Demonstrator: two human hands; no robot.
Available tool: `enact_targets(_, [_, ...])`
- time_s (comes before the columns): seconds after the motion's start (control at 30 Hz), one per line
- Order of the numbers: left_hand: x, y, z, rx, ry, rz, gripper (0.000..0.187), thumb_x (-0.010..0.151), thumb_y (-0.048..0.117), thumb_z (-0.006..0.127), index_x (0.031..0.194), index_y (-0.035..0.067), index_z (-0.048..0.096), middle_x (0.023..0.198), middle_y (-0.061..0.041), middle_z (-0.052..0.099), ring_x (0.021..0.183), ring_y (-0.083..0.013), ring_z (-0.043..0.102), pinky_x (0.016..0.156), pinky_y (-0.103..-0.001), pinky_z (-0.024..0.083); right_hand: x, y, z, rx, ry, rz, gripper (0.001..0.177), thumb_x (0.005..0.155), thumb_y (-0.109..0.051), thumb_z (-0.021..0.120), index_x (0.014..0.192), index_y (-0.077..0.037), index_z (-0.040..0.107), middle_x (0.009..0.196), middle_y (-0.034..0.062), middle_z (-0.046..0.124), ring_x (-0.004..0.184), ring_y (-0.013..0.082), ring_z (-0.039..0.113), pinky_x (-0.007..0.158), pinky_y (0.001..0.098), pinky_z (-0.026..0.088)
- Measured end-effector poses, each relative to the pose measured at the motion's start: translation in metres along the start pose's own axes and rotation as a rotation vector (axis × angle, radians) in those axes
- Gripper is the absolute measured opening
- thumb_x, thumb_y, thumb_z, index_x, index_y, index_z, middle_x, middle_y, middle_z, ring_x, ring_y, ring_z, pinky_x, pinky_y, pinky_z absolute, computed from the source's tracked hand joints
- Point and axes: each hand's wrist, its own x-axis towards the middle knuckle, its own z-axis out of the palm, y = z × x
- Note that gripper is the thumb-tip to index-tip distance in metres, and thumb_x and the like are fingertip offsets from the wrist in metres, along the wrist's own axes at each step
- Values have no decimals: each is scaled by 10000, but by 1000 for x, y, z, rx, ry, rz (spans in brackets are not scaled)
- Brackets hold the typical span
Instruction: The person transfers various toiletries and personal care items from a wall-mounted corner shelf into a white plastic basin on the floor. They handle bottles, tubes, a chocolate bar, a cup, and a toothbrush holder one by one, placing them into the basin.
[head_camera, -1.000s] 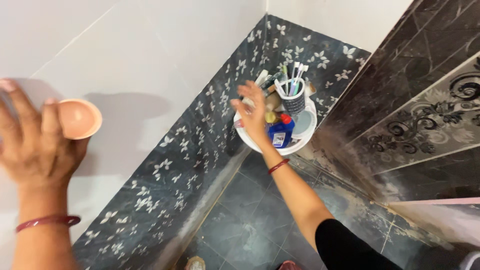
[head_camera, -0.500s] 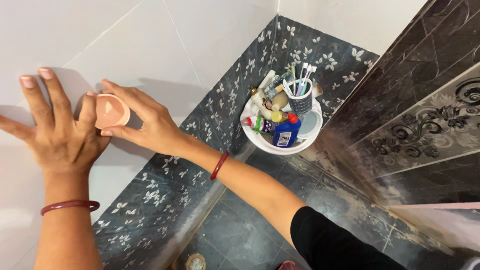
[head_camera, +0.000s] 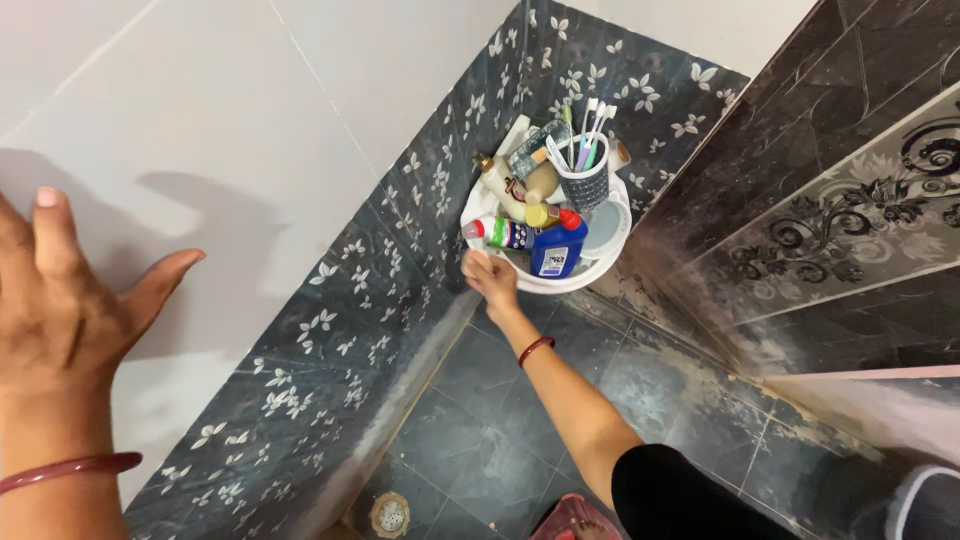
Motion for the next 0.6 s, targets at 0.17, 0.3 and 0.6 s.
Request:
enact_targets(0.17, [-6, 1, 11, -42, -18, -31, 1147, 882, 483, 917, 1595, -38, 185, 987, -192, 588, 750, -296, 569, 636, -340, 479, 41, 28, -55, 167, 302, 235, 447, 823, -192, 906, 1064, 66, 633, 1076, 145, 707, 936, 255, 724, 765, 352, 681])
enact_targets(0.3, [-6, 0, 5, -13, -12, -11, 1158, 904, 475, 919, 1615, -19, 151, 1017, -192, 568, 785, -293, 561, 652, -330, 459, 71, 13, -44, 317, 377, 238, 342, 790, -186, 877, 1016, -54, 655, 1042, 87, 705, 909, 224, 708, 717, 339, 650])
enact_targets(0.6, [-2, 2, 0, -49, -27, -43, 1154, 890, 470, 922, 1615, 28, 140, 1071, -227, 537, 806, -337, 541, 654, -374, 445, 109, -8, -27, 533, 373, 134, 292, 943, -98, 704, 1232, -102, 666, 1179, 42, 657, 1027, 169, 633, 891, 348, 568])
